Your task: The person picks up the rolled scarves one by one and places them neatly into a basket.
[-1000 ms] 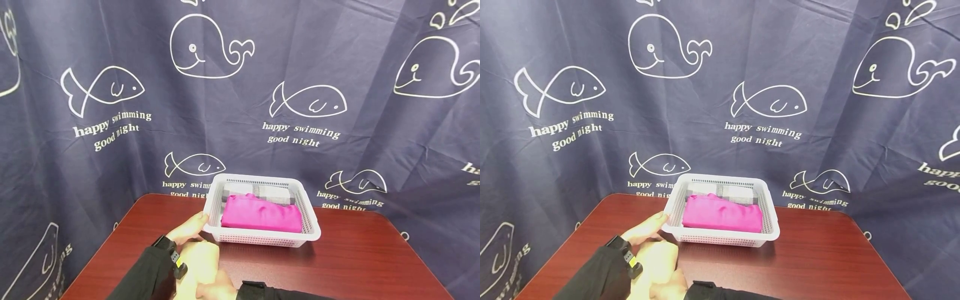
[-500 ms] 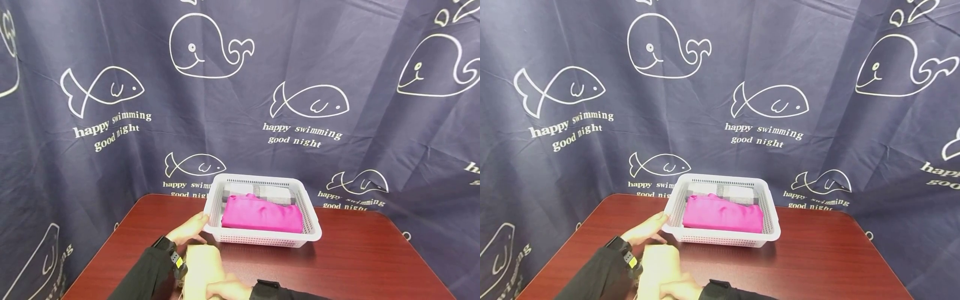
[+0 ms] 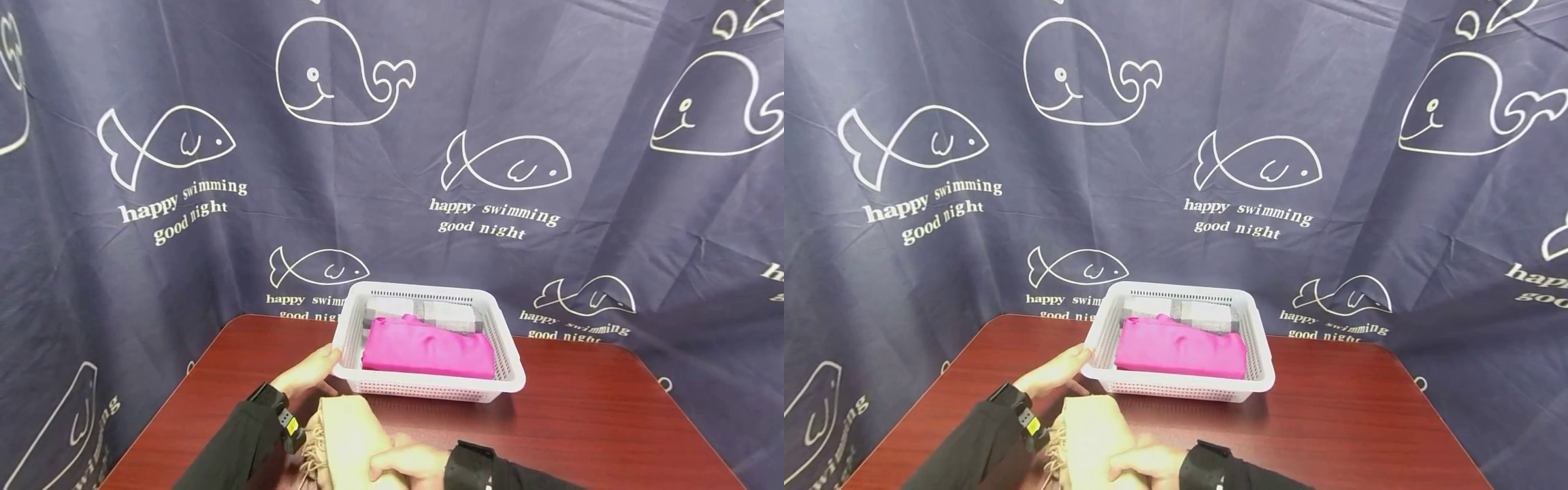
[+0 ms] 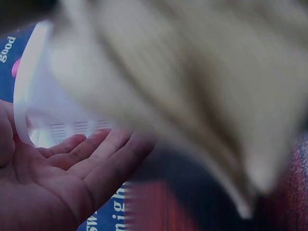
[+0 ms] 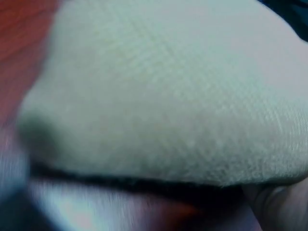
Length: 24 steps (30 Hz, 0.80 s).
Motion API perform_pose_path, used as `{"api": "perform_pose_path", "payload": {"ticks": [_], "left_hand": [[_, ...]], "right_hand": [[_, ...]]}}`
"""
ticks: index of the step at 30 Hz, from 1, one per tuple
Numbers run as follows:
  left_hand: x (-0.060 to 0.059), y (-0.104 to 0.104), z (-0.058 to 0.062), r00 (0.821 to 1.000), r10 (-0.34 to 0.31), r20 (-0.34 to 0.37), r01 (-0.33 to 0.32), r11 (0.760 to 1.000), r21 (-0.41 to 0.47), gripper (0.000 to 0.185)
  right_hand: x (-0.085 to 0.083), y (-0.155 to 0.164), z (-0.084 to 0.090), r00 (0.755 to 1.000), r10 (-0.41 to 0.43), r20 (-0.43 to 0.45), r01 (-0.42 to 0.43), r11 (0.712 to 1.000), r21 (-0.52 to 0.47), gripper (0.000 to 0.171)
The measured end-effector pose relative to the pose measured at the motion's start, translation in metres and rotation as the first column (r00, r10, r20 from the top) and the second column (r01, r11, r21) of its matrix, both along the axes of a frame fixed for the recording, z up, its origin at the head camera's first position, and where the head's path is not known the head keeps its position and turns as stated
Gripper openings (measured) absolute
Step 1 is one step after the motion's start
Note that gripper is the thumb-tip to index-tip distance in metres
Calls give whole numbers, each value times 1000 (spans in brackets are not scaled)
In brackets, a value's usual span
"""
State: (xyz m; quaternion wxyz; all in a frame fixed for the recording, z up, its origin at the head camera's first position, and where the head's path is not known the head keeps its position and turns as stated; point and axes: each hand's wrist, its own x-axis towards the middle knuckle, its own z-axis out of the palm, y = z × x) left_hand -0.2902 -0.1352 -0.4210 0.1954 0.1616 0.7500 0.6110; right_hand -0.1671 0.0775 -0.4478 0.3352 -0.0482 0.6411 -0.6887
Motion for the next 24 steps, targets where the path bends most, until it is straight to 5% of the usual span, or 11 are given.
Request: {"api": "perform_pose_path", "payload": {"ticks": [11, 24], "left_hand": [[-5, -2, 2, 997, -73, -37, 73, 997, -4, 45], [-3, -2, -1, 997, -66, -40, 67, 997, 24, 47]], "right_hand": [[-19, 49, 28, 976, 216, 38, -211, 972, -104, 33], [-55, 89, 79, 918, 382, -101, -383, 924, 16, 43]]}}
